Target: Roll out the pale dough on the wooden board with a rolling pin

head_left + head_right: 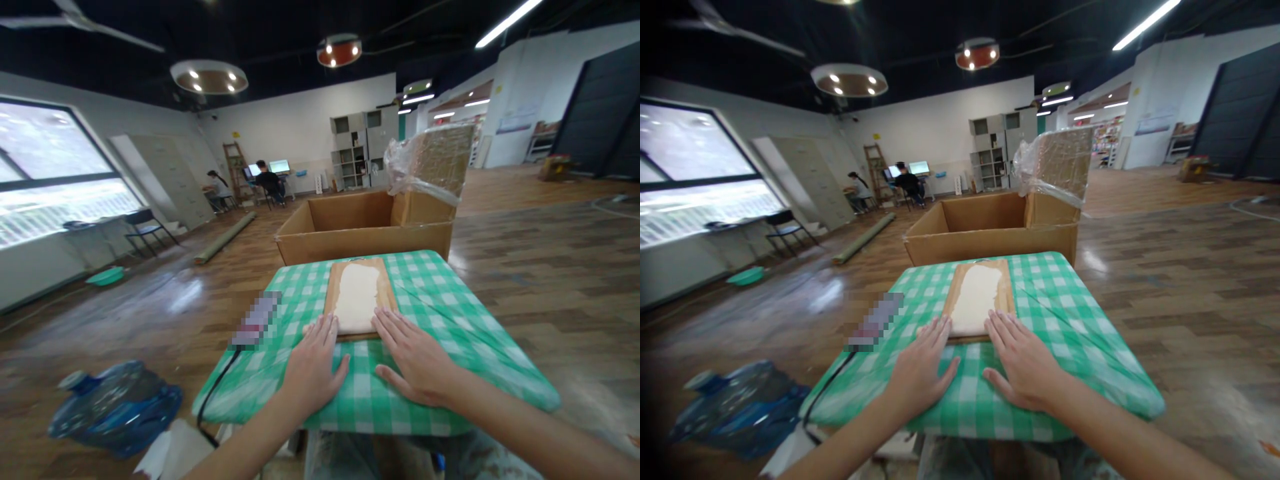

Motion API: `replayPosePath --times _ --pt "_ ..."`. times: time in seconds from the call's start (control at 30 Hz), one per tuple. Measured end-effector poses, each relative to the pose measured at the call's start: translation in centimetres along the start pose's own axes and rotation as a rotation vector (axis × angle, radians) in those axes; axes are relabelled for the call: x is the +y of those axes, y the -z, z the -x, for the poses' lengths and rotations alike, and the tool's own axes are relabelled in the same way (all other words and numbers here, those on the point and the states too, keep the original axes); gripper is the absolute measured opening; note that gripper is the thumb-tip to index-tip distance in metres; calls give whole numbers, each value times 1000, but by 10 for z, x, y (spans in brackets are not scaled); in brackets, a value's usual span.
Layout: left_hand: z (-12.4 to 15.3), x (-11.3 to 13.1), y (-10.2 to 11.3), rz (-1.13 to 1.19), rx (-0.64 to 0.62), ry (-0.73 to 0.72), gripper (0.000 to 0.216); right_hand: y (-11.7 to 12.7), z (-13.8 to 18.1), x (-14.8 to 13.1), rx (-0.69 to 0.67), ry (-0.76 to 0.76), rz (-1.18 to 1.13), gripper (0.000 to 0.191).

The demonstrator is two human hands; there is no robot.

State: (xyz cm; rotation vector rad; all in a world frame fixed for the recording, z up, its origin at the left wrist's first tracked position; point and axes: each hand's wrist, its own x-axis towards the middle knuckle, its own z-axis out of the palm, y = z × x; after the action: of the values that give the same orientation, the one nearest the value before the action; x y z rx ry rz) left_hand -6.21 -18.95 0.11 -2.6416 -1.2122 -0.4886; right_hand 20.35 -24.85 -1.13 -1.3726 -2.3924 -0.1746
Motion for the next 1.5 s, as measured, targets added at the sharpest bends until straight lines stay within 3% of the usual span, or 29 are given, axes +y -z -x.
replayPosePath --times 0.2,0.5,0.63,0.73,0.9,1.03,1.13,1.3,1.5 --pt "9 -1 2 21 -24 -3 67 1 7 -9 34 -23 -23 83" --pt "-5 -25 9 160 -68 -26 59 -14 -29 -1 94 -106 123 44" --pt "-29 -41 15 313 -85 6 45 -22 -51 3 32 -28 175 18" --pt "-57 -70 28 446 -29 56 45 -20 -55 11 -46 -32 108 8" --pt "-124 -129 40 569 145 348 45 -2 -59 56 -92 -284 -193 11" --pt "-185 -140 5 596 7 359 31 8 -105 105 11 -524 -306 2" --pt "-224 -122 -33 533 -74 352 25 8 -156 131 58 -750 -454 24" --pt "-265 -92 -73 386 -202 309 41 -11 -211 156 58 -790 -486 30" --pt "-280 -90 -96 245 -286 399 67 -45 -212 176 33 -822 -610 28"
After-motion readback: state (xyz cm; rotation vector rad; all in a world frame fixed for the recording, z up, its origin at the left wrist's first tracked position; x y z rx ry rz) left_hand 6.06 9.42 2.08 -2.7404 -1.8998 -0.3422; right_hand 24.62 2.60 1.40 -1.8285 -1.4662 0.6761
